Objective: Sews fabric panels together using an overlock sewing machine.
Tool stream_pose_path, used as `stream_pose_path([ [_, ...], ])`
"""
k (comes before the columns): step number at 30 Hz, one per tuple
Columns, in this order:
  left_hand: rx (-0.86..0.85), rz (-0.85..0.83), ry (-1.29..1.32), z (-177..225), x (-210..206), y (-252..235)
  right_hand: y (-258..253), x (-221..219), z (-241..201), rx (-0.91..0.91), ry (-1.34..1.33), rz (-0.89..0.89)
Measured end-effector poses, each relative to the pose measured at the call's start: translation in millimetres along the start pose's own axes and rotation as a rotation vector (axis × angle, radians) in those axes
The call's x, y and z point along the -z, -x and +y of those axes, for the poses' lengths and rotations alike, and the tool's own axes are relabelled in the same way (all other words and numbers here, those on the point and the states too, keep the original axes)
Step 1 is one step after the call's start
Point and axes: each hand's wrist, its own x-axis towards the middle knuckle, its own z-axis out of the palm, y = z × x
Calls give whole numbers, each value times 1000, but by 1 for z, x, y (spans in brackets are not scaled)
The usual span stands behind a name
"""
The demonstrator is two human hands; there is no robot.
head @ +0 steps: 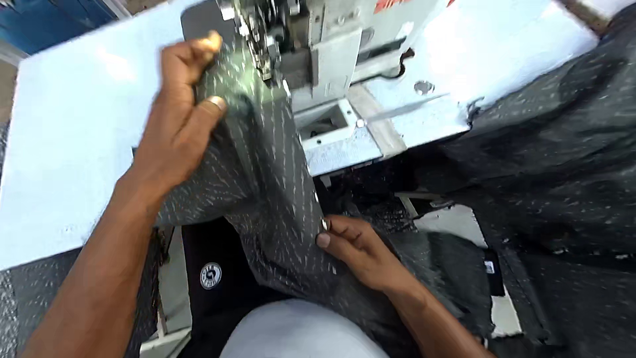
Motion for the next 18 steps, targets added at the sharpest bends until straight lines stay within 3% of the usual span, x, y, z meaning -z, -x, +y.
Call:
stream_pose_path([
  [2, -39, 102, -24, 6, -1, 46, 13, -2, 0, -31, 6, -4],
  [5, 124, 166, -131, -7, -4, 108, 21, 0, 3, -101, -21, -8],
  [8, 291, 128, -178, -21, 4, 145, 26, 1, 5, -150, 35, -13],
  [13, 381, 60, -270, -22, 10, 150, 33, 3, 8, -133, 122, 40],
  [18, 346, -47, -370, -32, 4, 142, 32, 6, 7, -63, 181, 38],
])
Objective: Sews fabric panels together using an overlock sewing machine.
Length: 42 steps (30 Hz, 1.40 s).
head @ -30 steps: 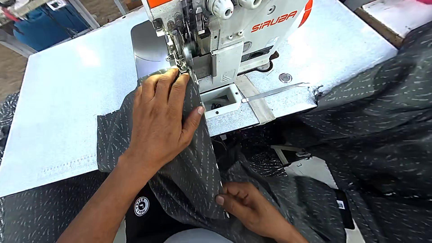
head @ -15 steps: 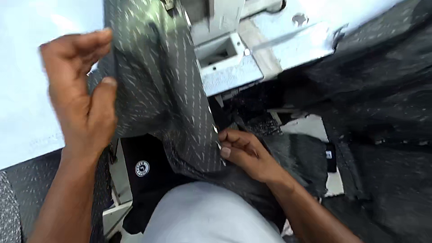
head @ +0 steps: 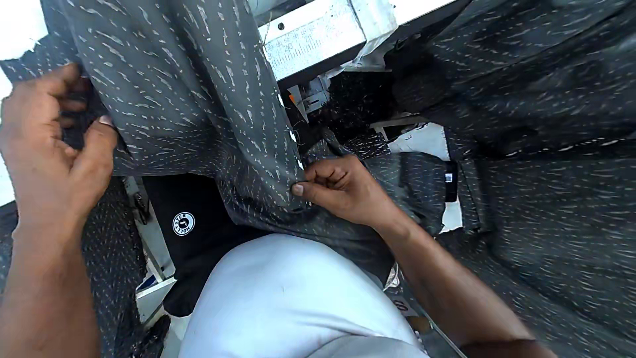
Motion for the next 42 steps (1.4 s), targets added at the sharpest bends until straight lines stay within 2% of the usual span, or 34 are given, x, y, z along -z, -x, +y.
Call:
stream_pose_path([
  [4, -20, -24, -68, -4, -3, -8, 10, 3, -8, -11, -225, -87],
  [6, -73, 33, -78, -10, -5, -12, 18, 5, -7, -45, -311, -149],
  [7, -126, 80, -92, -13, -3, -14, 18, 5, -3, -85, -269, -142],
  [9, -217, 178, -101, -13, 14, -20, 16, 6, 1, -130, -171, -119],
  [12, -266, 353, -110, -26, 60, -33, 13, 8, 2, -85, -222, -158],
  [13, -262, 342, -137, -30, 71, -37, 12, 8, 4, -89, -213, -163],
  [15, -266, 219, -176, -18, 77, -40, 11, 8, 7, -121, -156, -160],
  [18, -248, 13, -130, 9, 48, -31, 10, 11, 6, -106, -141, -179],
  [20, -235, -72, -176, 7, 18, -25, 10, 11, 6, -108, -146, -183],
  [22, -296, -8, -215, -1, -4, -26, 8, 12, 2, -109, -170, -192],
  [25, -382, 93, -176, -4, 2, -34, 1, 12, -12, -53, -232, -191],
  [27, -247, 91, 52, 6, 25, -36, -13, 13, -13, 0, -224, -167],
  [30, 207, -76, 687, 28, 65, -45, -37, 11, -19, 88, -213, -157],
  [31, 297, -97, 733, 31, 75, -52, -45, 11, -22, 111, -208, -151],
  [32, 334, -48, 647, 31, 79, -57, -51, 10, -25, 128, -200, -140],
  [33, 312, 77, 453, 32, 77, -57, -58, 10, -27, 145, -190, -123],
  [34, 238, 199, 273, 32, 72, -52, -63, 11, -30, 156, -181, -106],
  [35, 137, 243, 138, 29, 65, -44, -68, 12, -34, 159, -168, -88],
  [36, 75, 218, 84, 30, 56, -37, -74, 13, -37, 155, -154, -68],
  [39, 46, 33, -42, 32, 13, -22, -94, 13, -45, 126, -102, -10],
  [41, 34, 73, -137, 26, 0, -21, -106, 11, -56, 141, -77, 4],
  [42, 76, 82, -79, 24, 3, -22, -111, 11, -60, 149, -66, 21],
])
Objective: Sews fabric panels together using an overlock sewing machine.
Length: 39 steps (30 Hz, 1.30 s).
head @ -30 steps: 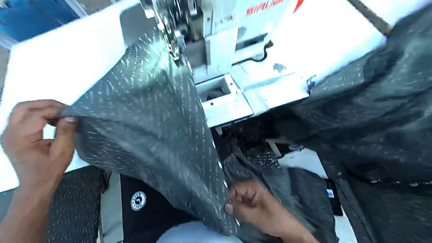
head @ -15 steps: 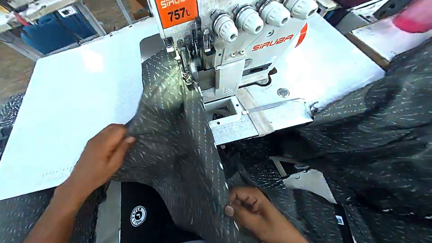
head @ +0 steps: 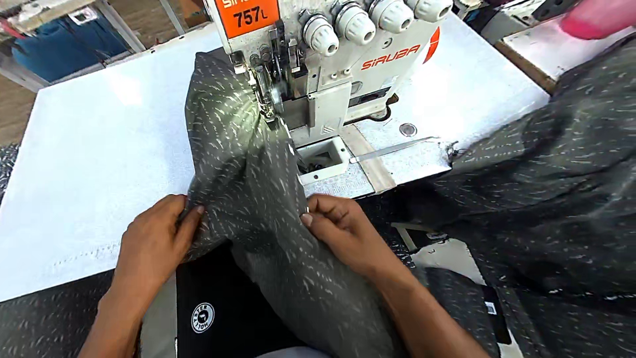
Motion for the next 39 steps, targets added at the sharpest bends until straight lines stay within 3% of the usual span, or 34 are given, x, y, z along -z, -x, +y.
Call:
stream_pose_path([
  [3, 285, 9, 482, 1, 32, -8, -16, -1, -9, 35, 9, 26],
  [6, 291, 157, 738, -3, 62, -26, -32, -2, -11, 53, -5, 83],
  [10, 43, 403, 442, -10, 75, -54, -49, -5, -11, 53, -54, 145],
  [12, -29, 300, 245, -8, 69, -43, -41, -7, -6, 60, -120, 114],
  [17, 11, -30, 159, 2, 10, 16, 19, 11, 7, -151, -174, -163],
  [22, -39, -112, 54, 11, 0, 19, 51, 9, 27, -188, 337, -216],
  [26, -190, 46, 61, 38, -8, 59, 84, 7, 45, -183, 305, -39],
  [28, -194, 46, 195, 44, -26, 90, 94, 13, 57, -200, 290, 130],
  [30, -179, 16, 280, 46, -49, 107, 84, 19, 72, -195, 381, 187],
  [33, -213, 8, 300, 60, -72, 109, 46, 25, 90, -221, 436, -24],
  [35, -248, 13, 274, 74, -79, 106, 26, 26, 104, -143, 513, -165],
  [39, -257, -51, 300, 87, -85, 110, 54, 17, 91, -51, 449, -256],
])
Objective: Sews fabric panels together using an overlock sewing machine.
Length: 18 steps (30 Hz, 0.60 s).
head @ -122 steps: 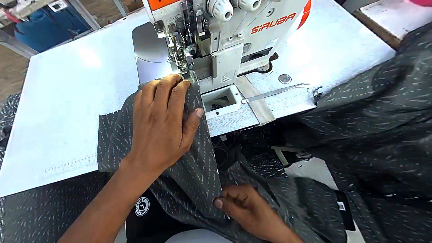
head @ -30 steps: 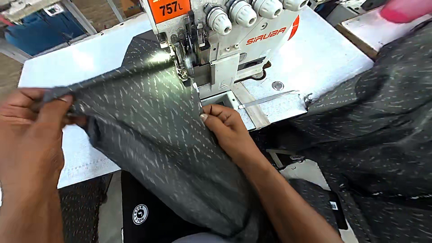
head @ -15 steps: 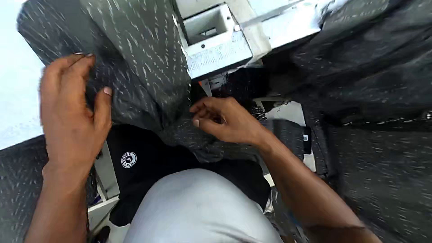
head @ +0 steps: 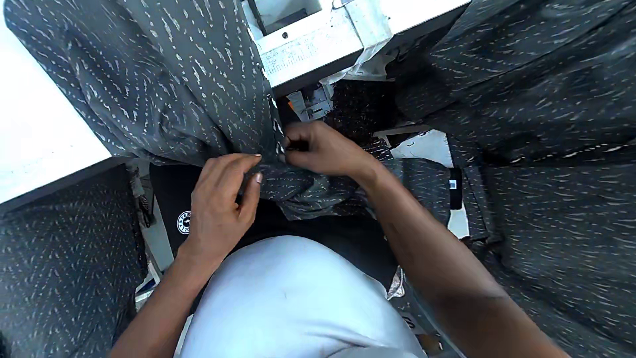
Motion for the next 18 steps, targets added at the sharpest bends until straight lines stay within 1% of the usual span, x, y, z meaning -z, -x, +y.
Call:
stream_pose_path([
  [4, 15, -134, 109, -7, -16, 3, 40, -8, -18, -21, -318, -1],
  [9, -57, -127, 246, -6, -16, 14, 67, -21, -37, -71, -546, 54],
  [12, -106, -97, 294, -13, -17, 24, 70, -30, -37, -91, -578, 56],
  [16, -160, -26, 312, -5, -9, 28, 73, -37, -45, -72, -566, 83],
  [18, -148, -52, 271, -7, -9, 31, 77, -37, -49, -122, -590, 84],
])
